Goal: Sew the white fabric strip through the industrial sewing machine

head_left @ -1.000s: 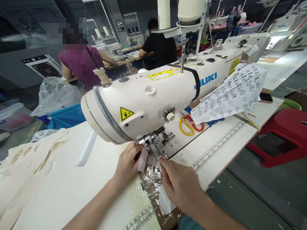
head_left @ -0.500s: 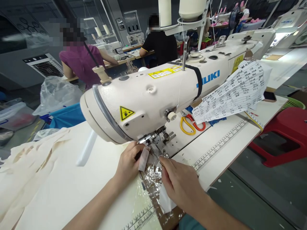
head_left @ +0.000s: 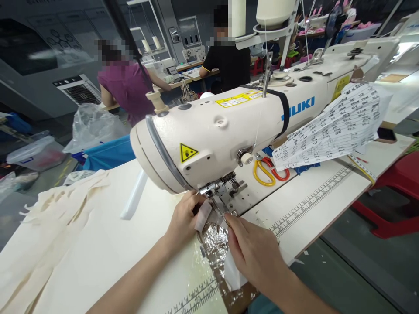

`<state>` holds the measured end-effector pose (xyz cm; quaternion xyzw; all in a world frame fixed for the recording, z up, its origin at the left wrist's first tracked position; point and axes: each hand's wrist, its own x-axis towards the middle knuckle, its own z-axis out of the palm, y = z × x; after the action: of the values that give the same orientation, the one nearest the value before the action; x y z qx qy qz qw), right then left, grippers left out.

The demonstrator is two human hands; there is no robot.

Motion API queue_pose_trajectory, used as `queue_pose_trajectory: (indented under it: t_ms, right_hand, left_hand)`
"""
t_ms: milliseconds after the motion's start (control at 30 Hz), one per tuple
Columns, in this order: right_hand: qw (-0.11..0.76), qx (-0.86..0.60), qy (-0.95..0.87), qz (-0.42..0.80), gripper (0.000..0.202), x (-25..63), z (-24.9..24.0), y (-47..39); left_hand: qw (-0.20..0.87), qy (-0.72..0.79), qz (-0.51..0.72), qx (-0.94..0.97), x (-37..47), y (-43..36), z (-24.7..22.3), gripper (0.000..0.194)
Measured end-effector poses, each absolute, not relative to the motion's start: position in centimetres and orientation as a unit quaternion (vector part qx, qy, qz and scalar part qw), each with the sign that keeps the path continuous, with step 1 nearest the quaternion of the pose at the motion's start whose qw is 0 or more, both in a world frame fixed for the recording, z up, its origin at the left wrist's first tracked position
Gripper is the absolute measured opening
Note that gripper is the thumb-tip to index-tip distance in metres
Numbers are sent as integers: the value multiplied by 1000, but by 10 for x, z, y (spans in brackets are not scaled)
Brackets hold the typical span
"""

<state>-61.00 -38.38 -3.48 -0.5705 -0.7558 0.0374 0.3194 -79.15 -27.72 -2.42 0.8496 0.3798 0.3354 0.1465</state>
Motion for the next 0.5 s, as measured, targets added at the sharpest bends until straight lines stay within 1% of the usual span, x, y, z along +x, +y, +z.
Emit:
queue_pose_trajectory:
  t_ms: [133,233,367,433,500]
  right_hand:
    - [312,-577,-754,34,33,-610,-34,-384]
    - [301,-582,-755,23,33,-611,-33,-383]
    - [280,-586,-760,-22,33,-614,-33,-382]
    - [279,-585,-760,-46,33,-613,-33,-386]
    - [297,-582,-756,-31,31,-607,-31,-396]
  left_hand:
    - [159,375,342,847,-792,-278,-23,21]
    - [120,346,354,861,-792,-278,-26,15]
    - [65,269,345,897,-794,-277,-29,3]
    - [64,246,323,912,-796,-278,-26,7]
    - [70,232,300,923,-798,-281,-22,10]
